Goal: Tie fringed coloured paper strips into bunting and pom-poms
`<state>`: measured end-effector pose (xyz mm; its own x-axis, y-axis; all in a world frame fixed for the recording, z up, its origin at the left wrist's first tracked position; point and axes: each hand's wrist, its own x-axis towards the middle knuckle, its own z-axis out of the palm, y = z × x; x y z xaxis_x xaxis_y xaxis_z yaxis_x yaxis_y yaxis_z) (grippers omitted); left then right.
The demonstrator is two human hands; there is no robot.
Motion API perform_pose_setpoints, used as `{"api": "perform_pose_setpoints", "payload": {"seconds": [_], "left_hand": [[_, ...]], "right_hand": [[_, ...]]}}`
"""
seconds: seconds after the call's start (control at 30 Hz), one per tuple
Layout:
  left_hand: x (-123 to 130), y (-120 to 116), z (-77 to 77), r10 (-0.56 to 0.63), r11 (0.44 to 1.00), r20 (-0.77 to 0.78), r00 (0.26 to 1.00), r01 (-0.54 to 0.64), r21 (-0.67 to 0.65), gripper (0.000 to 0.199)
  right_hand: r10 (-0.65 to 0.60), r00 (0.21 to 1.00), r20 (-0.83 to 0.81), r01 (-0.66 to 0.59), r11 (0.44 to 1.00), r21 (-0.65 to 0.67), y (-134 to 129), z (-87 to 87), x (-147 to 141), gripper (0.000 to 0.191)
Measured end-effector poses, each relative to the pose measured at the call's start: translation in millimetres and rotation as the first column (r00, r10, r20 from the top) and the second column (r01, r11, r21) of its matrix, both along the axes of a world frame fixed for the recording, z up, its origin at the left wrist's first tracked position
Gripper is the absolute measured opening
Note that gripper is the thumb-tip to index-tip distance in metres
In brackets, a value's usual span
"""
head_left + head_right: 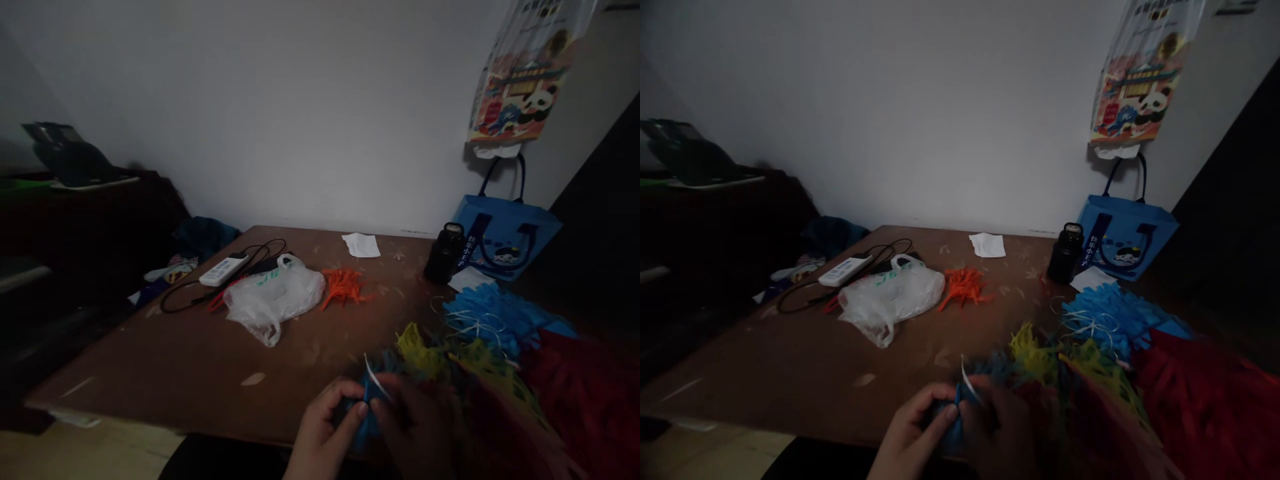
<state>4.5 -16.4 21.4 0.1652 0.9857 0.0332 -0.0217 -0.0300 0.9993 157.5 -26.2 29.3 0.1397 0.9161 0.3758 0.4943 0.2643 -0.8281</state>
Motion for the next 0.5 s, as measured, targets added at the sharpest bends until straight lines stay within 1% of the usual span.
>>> {"api": "perform_pose_setpoints", "payload": {"seconds": [0.1, 0.2, 0.3, 0.37, 0.43, 0.5], "left_hand": [[0.9, -1.0, -0.1, -0.027, 0.995, -0.051, 0.998, 0.032, 0.091, 0.025], [1.3, -2.0, -1.7, -0.007, 0.997, -0.062, 0.998, 0.012, 0.081, 0.023], [1.9, -3.8, -5.0, 0.004, 0.999, -0.061, 0.998, -0.001, 0.045, 0.023], [3.0, -5.3, -7.5, 0.008, 0.999, -0.059, 0.998, -0.005, 0.054, 0.024], [4.6, -7.2, -10.2, -0.009, 0.998, -0.050, 0.999, 0.012, 0.057, 0.025], [6.4, -8.9, -13.2, -0.007, 0.999, -0.005, 1.000, 0.007, 0.038, 0.027]], "right_hand": [[0.113, 0.993, -0.020, -0.113, 0.993, -0.022, 5.1, 6.3, -1.9, 0.019], [0.171, 0.985, -0.038, -0.172, 0.984, -0.032, 7.7, 6.8, -2.1, 0.020], [0.158, 0.985, -0.071, -0.165, 0.982, -0.096, 7.3, 3.9, -2.1, 0.021], [0.151, 0.987, -0.061, -0.159, 0.977, -0.144, 6.9, 1.1, -3.0, 0.019], [0.151, 0.988, -0.033, -0.155, 0.978, -0.142, 7.0, -1.7, -4.9, 0.014], [0.119, 0.993, -0.012, -0.119, 0.988, -0.097, 7.5, -3.7, -7.0, 0.014]]}}
